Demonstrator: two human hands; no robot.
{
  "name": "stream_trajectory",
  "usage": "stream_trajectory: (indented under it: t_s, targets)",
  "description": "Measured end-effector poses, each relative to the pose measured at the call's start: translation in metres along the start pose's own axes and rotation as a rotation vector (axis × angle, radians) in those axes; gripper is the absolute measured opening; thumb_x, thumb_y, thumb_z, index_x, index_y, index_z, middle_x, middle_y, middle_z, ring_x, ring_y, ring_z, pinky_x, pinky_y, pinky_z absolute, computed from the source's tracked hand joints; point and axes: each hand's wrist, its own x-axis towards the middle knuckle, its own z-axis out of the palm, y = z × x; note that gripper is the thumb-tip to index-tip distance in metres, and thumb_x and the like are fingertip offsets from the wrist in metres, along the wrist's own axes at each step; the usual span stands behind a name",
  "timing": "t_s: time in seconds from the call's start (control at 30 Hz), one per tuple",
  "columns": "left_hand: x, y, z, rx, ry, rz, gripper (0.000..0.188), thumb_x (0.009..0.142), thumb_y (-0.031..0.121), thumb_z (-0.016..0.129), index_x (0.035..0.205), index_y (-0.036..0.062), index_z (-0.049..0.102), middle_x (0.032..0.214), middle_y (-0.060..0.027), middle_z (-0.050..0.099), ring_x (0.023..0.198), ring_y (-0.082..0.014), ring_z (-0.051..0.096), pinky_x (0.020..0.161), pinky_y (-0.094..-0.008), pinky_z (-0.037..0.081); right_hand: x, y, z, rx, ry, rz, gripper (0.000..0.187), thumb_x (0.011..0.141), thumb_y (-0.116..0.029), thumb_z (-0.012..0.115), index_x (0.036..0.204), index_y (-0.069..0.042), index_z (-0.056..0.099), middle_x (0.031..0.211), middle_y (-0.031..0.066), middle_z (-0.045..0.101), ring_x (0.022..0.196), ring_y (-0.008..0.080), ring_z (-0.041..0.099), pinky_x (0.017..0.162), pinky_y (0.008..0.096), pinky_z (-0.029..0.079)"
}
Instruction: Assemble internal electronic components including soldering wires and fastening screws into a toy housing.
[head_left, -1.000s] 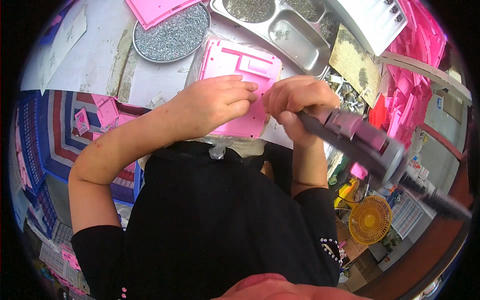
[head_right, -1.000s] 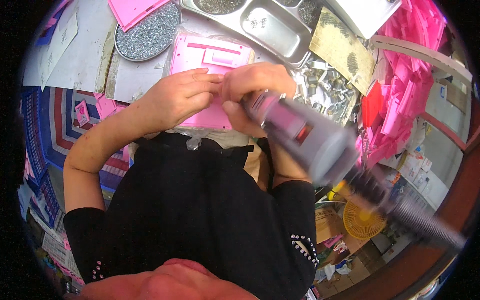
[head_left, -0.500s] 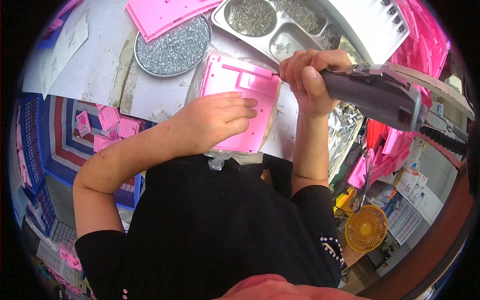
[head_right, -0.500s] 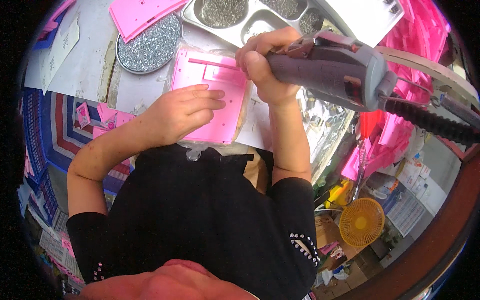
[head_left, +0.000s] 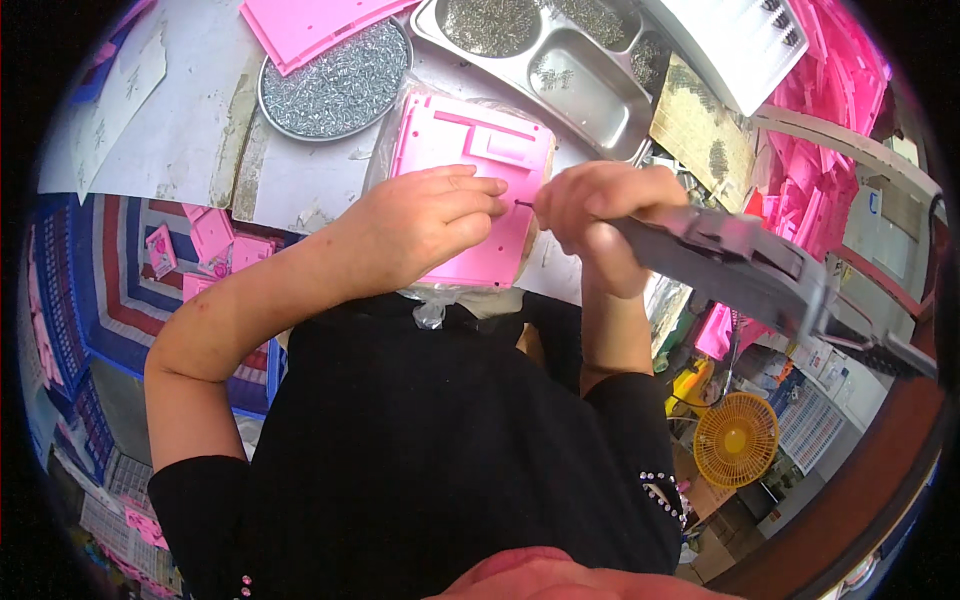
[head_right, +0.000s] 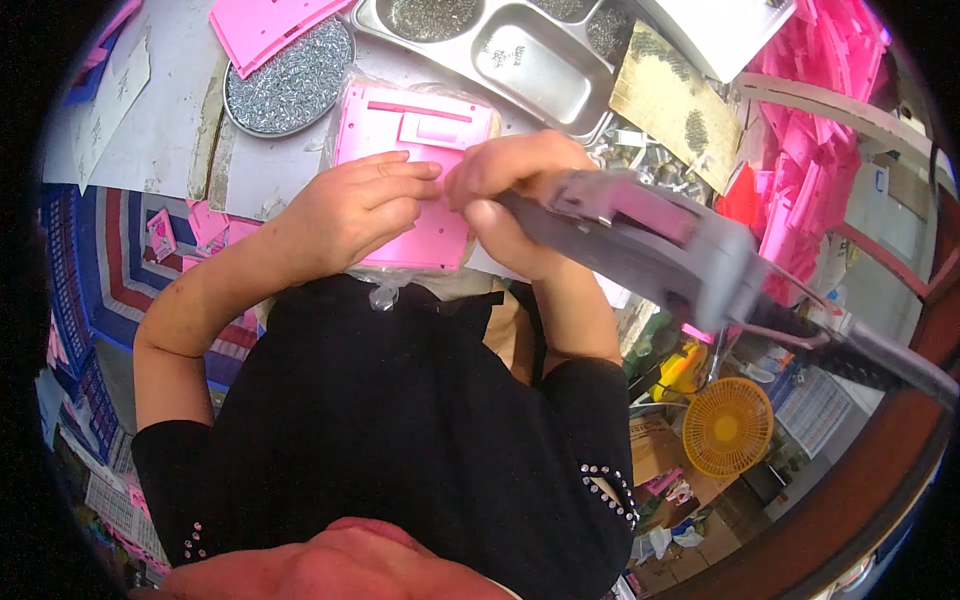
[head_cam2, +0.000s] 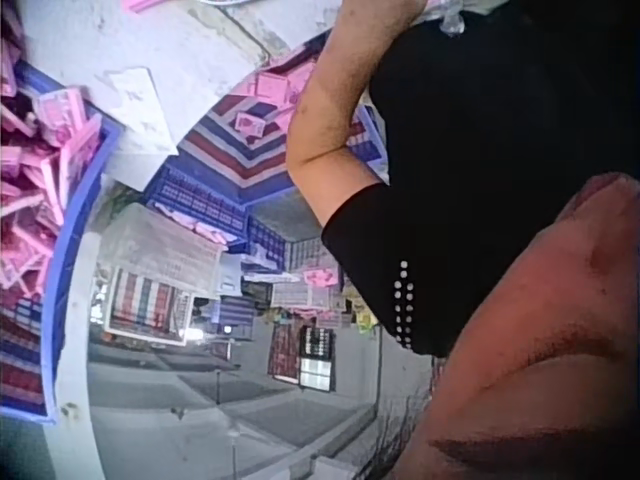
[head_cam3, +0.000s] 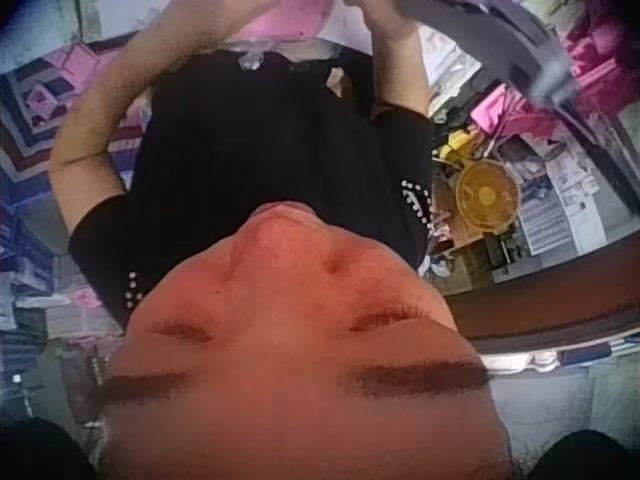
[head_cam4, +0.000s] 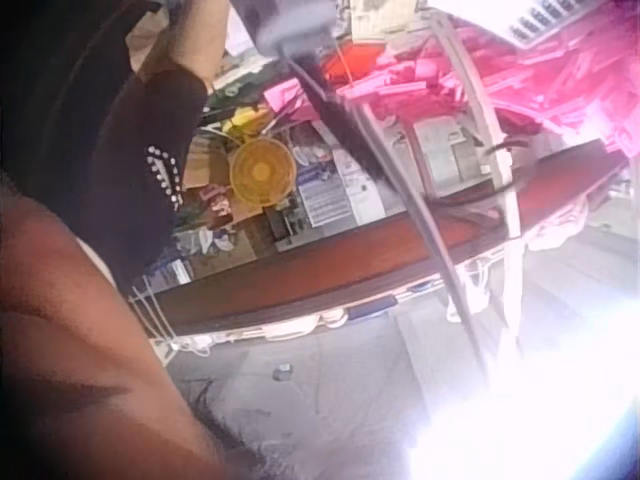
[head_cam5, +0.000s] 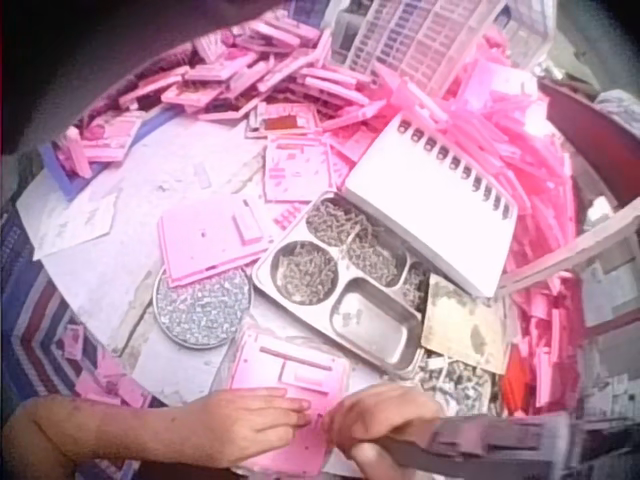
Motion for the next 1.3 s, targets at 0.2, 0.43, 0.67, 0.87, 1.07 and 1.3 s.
stream_trajectory:
  t_s: [0.2, 0.43, 0.67, 0.87, 1.07, 1.3]
  targets:
    - [0.001, 0.002, 0.0, 0.023, 0.022, 0.025, 0.021, 0.086, 0.01, 0.061, 0.1, -0.004, 0.066, 0.117, -0.0177, 0.069, 0.119, -0.0343, 0.064, 0.104, -0.0434, 0.051, -0.008, 0.009, 0.0, -0.089, -0.083, -0.012, 0.017, 0.083, 0.005, 0.069, 0.092, -0.002, 0.057, 0.073, 0.0113, 0.063, 0.062, 0.0219, 0.066, 0.061, 0.0328, 0.057]
    - [-0.004, 0.003, 0.005, 0.045, 0.102, 0.031, 0.018, 0.084, 0.008, 0.062, 0.098, -0.0023, 0.066, 0.113, -0.0166, 0.07, 0.115, -0.0336, 0.066, 0.101, -0.0417, 0.053, -0.003, 0.004, 0.003, -0.3, -0.134, -0.04, 0.024, 0.095, -0.014, 0.072, 0.093, -0.001, 0.051, 0.058, 0.0051, 0.053, 0.046, 0.0153, 0.048, 0.046, 0.034, 0.045]
    - [-0.004, 0.004, 0.005, 0.071, 0.131, 0.027, 0.015, 0.082, 0.008, 0.067, 0.095, -0.0001, 0.067, 0.111, -0.014, 0.07, 0.111, -0.0313, 0.067, 0.099, -0.0413, 0.054, 0.004, 0.016, -0.003, 0.059, -0.16, 0.008, 0.02, 0.089, -0.002, 0.072, 0.1, 0.002, 0.056, 0.064, 0.0071, 0.056, 0.053, 0.0204, 0.056, 0.053, 0.0348, 0.051]
    - [-0.013, 0.014, 0.001, 0.004, 0.309, -0.118, 0.015, 0.085, 0.004, 0.076, 0.099, 0.0042, 0.072, 0.108, -0.0087, 0.075, 0.109, -0.0257, 0.072, 0.117, -0.0548, 0.038, 0.031, -0.027, 0.023, 0.135, -0.162, -0.141, 0.029, 0.099, -0.024, 0.063, 0.12, -0.01, 0.049, 0.062, -0.0026, 0.048, 0.049, 0.0115, 0.047, 0.048, 0.0305, 0.046]
    - [-0.019, 0.016, -0.007, 0.056, 0.419, -0.207, 0.016, 0.083, 0.002, 0.077, 0.097, 0.0072, 0.073, 0.099, -0.0052, 0.077, 0.103, -0.0226, 0.074, 0.123, -0.0602, 0.021, 0.033, -0.02, 0.047, 0.199, -0.084, -0.097, 0.035, 0.095, -0.029, 0.075, 0.111, -0.008, 0.052, 0.059, 0.0009, 0.047, 0.051, 0.0159, 0.047, 0.05, 0.0332, 0.042]
    - [-0.026, 0.01, -0.014, 0.115, 0.478, -0.183, 0.016, 0.081, 0.004, 0.08, 0.094, 0.0072, 0.072, 0.095, -0.0053, 0.076, 0.094, -0.0219, 0.075, 0.124, -0.0603, 0.018, 0.044, -0.007, 0.054, 0.222, -0.121, -0.035, 0.034, 0.094, -0.026, 0.075, 0.11, -0.008, 0.05, 0.061, 0.0013, 0.048, 0.053, 0.0157, 0.048, 0.054, 0.034, 0.046]
